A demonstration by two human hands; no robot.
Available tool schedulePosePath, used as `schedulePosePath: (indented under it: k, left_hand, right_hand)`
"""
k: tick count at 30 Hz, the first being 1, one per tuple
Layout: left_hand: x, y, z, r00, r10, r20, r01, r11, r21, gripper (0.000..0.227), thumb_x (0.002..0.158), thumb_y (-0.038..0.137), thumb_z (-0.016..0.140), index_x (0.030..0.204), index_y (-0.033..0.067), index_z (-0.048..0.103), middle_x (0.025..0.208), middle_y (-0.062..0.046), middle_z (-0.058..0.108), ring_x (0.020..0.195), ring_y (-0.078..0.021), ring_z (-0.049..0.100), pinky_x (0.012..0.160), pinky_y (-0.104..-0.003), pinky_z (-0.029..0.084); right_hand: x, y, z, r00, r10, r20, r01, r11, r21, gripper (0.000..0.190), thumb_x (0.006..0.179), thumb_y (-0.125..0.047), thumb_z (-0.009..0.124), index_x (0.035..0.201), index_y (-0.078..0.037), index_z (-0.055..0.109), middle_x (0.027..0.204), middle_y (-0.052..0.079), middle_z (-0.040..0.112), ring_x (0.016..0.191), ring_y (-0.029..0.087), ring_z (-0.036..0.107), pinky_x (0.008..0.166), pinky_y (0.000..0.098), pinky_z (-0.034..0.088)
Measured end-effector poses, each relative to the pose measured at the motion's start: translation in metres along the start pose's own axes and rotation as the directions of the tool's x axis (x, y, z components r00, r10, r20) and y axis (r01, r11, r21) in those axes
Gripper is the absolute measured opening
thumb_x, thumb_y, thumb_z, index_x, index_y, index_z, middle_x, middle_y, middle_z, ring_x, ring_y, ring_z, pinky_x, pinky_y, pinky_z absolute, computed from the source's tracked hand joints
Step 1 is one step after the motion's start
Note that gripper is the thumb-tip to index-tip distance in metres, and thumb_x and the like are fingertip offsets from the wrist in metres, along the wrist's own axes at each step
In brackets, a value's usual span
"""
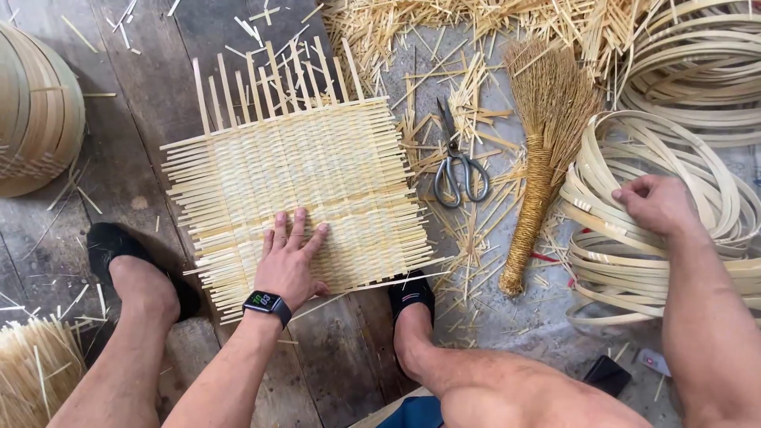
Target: Weaving bamboo strips into a round basket or tray.
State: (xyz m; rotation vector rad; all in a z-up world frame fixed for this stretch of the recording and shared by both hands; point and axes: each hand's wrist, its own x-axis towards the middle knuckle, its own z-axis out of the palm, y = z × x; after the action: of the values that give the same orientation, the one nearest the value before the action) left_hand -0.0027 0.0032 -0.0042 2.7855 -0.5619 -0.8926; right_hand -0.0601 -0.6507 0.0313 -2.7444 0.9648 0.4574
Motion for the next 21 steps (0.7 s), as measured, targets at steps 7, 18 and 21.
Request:
schedulePosePath:
  k: [7,18,21]
  left_hand:
    - [0.001,0.002,-0.001,1.0,-0.016,-0.01,0.015,1.0,-0.024,0.119,0.054,0.047,0.096,0.155,0.0376,0.032,0.169,-0.008,0.012,0.156,-0.0362,0.009,0.126,-0.048,0.015]
    - [0.002,0.004,-0.002,0.999,-0.051,0.011,0.051,0.998,-0.036,0.122,0.054,0.046,0.097,0.155,0.0391,0.031,0.169,-0.007,0.009,0.157,-0.0345,0.006,0.127,-0.046,0.012]
    - [0.0,0.007,-0.006,0.999,-0.044,0.02,0.045,0.998,-0.042,0.122,0.053,0.046,0.098,0.155,0.0391,0.031,0.17,-0.006,0.009,0.156,-0.0347,0.006,0.127,-0.046,0.012]
  right_hand:
    - [-0.004,-0.01,-0.029,0.995,-0.024,-0.094,0.027,0.999,0.035,0.035,0.091,-0.034,0.082,0.11,-0.005,0.078,0.092,0.019,0.076,0.087,0.028,0.071,0.084,0.0415,0.055]
    - [-0.048,-0.055,-0.044,0.996,-0.091,0.005,0.089,0.962,-0.258,0.035,0.092,-0.039,0.076,0.12,-0.019,0.08,0.108,0.017,0.079,0.099,0.033,0.073,0.095,0.0439,0.055]
    - [-0.05,-0.045,-0.04,0.995,-0.088,0.036,0.095,0.905,-0.414,0.033,0.094,-0.038,0.071,0.123,-0.024,0.079,0.11,0.016,0.079,0.104,0.037,0.073,0.098,0.0466,0.054]
